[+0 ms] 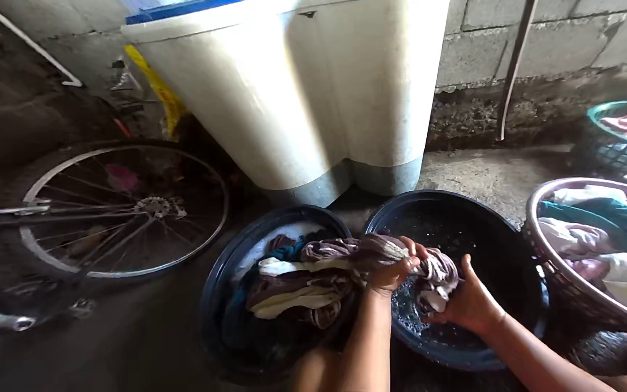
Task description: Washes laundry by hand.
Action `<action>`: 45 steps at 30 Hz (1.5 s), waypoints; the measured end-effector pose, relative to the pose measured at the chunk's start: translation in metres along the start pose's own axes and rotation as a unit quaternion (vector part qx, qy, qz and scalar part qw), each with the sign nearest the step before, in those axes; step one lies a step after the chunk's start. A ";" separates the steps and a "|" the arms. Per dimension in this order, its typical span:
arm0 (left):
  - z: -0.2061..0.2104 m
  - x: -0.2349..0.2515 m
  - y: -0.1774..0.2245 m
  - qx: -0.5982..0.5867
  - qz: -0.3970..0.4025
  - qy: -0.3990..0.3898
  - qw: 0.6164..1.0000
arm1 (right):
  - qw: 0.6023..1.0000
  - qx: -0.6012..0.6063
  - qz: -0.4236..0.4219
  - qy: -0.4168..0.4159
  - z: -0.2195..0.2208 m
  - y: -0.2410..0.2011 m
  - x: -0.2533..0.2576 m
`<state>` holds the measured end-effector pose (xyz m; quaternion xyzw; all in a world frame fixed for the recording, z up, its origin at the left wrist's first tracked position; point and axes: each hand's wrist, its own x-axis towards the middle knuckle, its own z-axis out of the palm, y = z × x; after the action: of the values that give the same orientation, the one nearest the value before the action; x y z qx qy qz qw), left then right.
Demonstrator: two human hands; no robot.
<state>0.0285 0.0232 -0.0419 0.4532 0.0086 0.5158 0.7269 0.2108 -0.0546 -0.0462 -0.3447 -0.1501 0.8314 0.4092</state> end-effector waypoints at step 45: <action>0.031 0.059 0.260 0.893 -0.125 0.222 0.370 | 0.604 -0.791 -0.011 0.098 -0.088 0.042 0.004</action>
<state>-0.1216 0.0629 0.1767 0.7013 0.6824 0.1928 -0.0732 0.2458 -0.0804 -0.1333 -0.6115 -0.7118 0.3456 -0.0013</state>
